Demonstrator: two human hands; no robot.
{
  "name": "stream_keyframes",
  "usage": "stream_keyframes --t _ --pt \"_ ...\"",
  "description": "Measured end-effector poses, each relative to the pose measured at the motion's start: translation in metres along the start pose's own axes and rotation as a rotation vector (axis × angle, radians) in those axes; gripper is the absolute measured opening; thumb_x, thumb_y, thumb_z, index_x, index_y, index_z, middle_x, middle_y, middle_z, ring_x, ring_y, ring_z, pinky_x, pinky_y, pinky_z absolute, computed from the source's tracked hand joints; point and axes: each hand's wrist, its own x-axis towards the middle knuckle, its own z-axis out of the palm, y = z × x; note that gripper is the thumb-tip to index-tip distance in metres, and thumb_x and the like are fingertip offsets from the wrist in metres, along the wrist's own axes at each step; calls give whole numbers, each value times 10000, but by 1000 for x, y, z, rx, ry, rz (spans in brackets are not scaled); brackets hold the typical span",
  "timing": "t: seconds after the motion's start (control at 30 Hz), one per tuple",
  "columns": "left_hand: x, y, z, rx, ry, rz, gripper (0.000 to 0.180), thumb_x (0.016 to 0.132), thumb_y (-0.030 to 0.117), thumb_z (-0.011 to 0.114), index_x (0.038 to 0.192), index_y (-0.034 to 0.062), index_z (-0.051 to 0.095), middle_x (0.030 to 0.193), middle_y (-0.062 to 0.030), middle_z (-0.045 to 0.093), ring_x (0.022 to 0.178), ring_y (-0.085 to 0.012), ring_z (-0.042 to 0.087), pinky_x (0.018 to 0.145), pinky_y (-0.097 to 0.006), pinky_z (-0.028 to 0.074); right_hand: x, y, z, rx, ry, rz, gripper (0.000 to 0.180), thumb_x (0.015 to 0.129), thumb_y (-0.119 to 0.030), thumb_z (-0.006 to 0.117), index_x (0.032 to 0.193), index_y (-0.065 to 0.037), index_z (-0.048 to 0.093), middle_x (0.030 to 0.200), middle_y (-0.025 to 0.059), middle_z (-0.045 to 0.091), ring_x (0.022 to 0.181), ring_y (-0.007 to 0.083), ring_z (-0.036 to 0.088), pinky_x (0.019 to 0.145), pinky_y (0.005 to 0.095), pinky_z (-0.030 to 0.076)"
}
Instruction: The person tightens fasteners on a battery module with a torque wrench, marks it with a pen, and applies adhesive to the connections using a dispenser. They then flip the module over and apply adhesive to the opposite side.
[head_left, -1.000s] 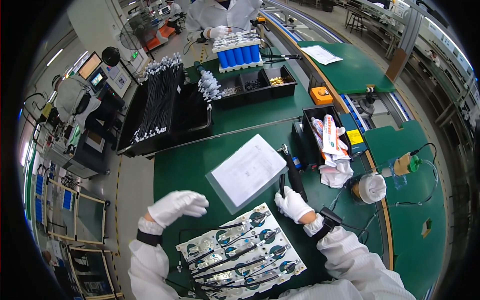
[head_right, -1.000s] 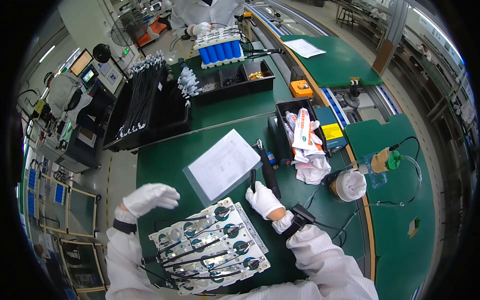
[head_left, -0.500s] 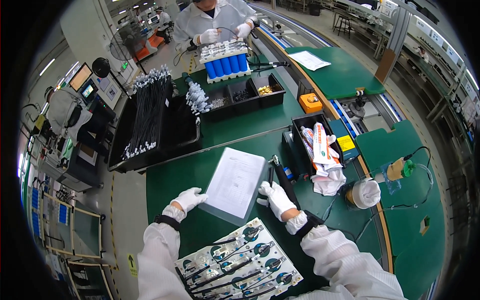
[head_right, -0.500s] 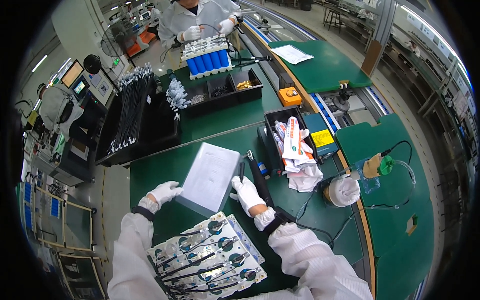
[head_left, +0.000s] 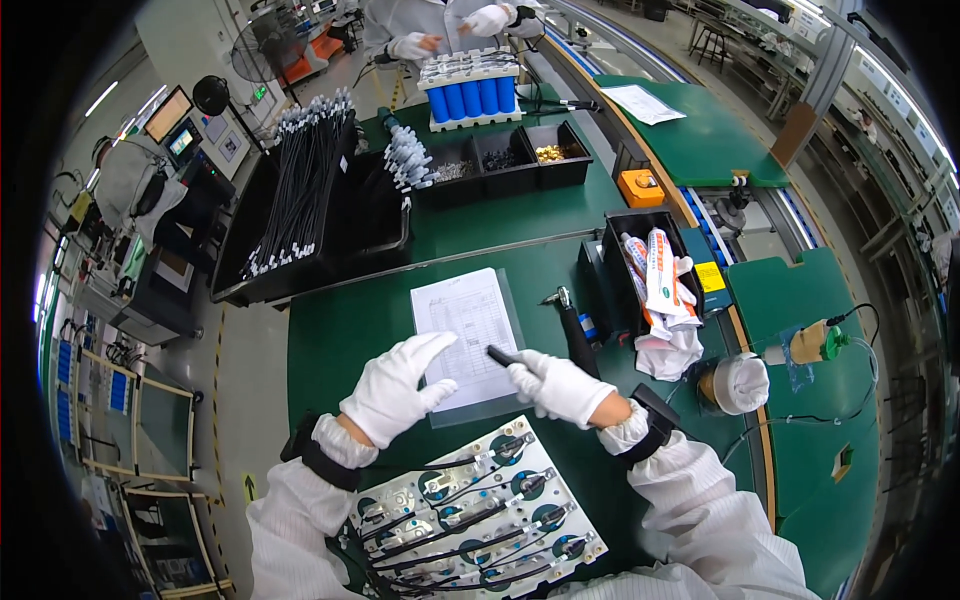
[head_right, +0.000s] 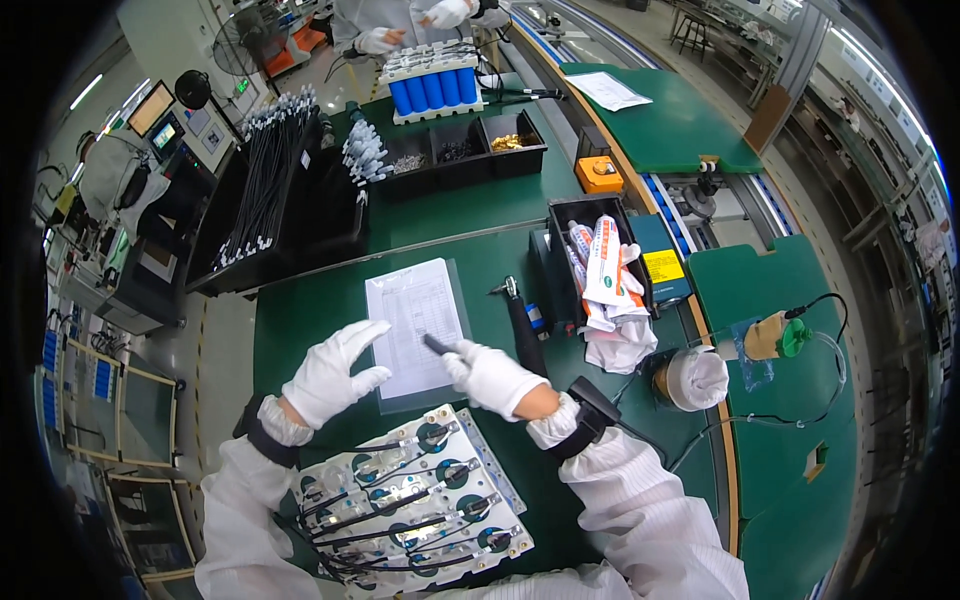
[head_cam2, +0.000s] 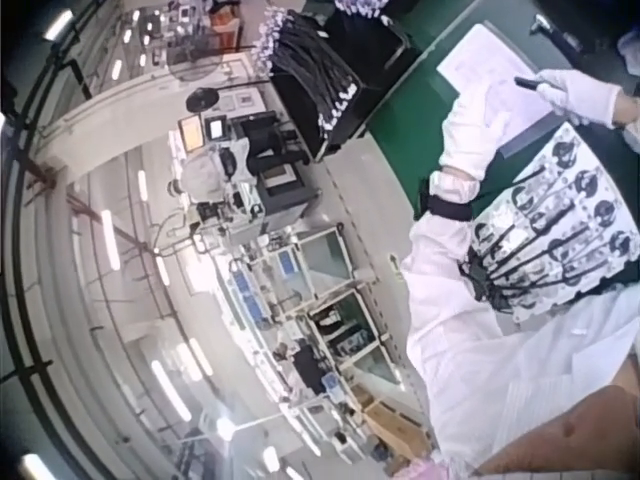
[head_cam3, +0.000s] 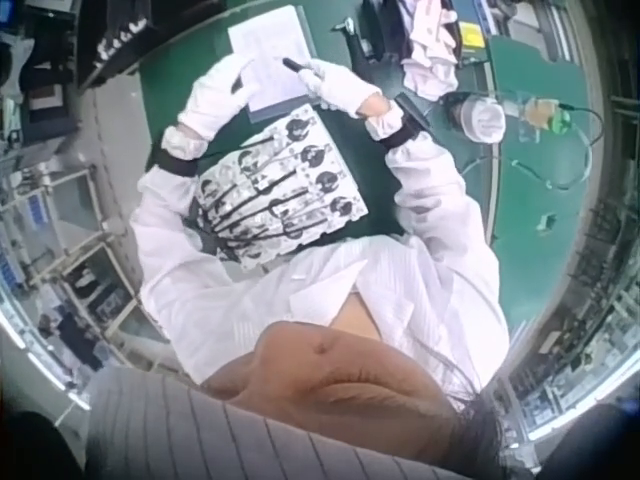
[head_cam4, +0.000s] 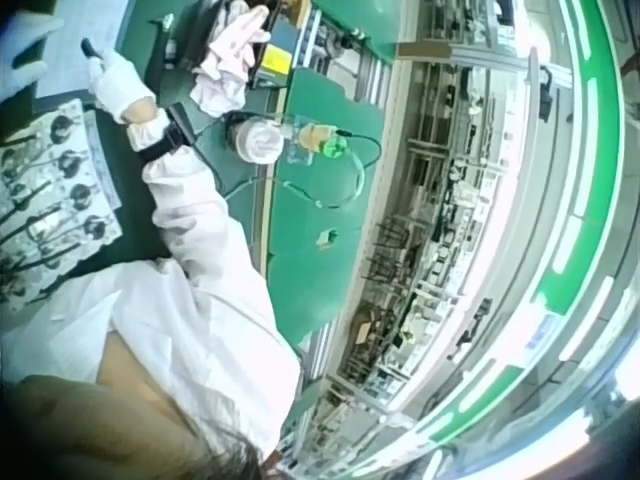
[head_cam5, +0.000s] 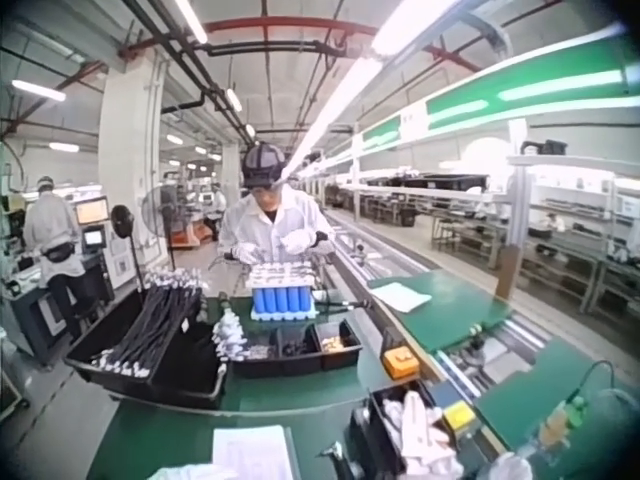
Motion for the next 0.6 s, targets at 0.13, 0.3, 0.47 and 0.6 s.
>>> stream_keyframes --t 0.13,0.3,0.47,0.6 --pt "1 32 -8 112 -8 163 298 765 153 671 1042 71 600 938 -112 632 847 -304 615 745 -383 489 -11 -41 17 -61 -165 -215 304 962 -263 521 1155 -33 570 752 85 625 585 159 572 571 288 489" --pt "-11 37 -2 321 -30 136 130 821 167 614 926 91 600 759 -85 573 709 -273 572 629 -390 451 -22 -46 9 -298 -131 -309 289 947 -266 559 1112 -37 617 712 89 614 535 138 569 543 286 487" --pt "-13 65 -11 436 71 125 119 755 150 629 791 76 543 715 -87 546 680 -273 566 606 -387 452 -54 -69 7 -729 108 -500 262 920 -214 586 1128 -55 602 753 131 650 724 247 678 632 340 522" --pt "-21 71 -22 342 367 110 248 698 203 704 647 80 494 587 -91 500 548 -286 550 488 -394 439 -94 -100 5 -116 -219 -590 420 901 -210 613 1245 -1 492 1041 163 636 901 208 652 768 302 512"
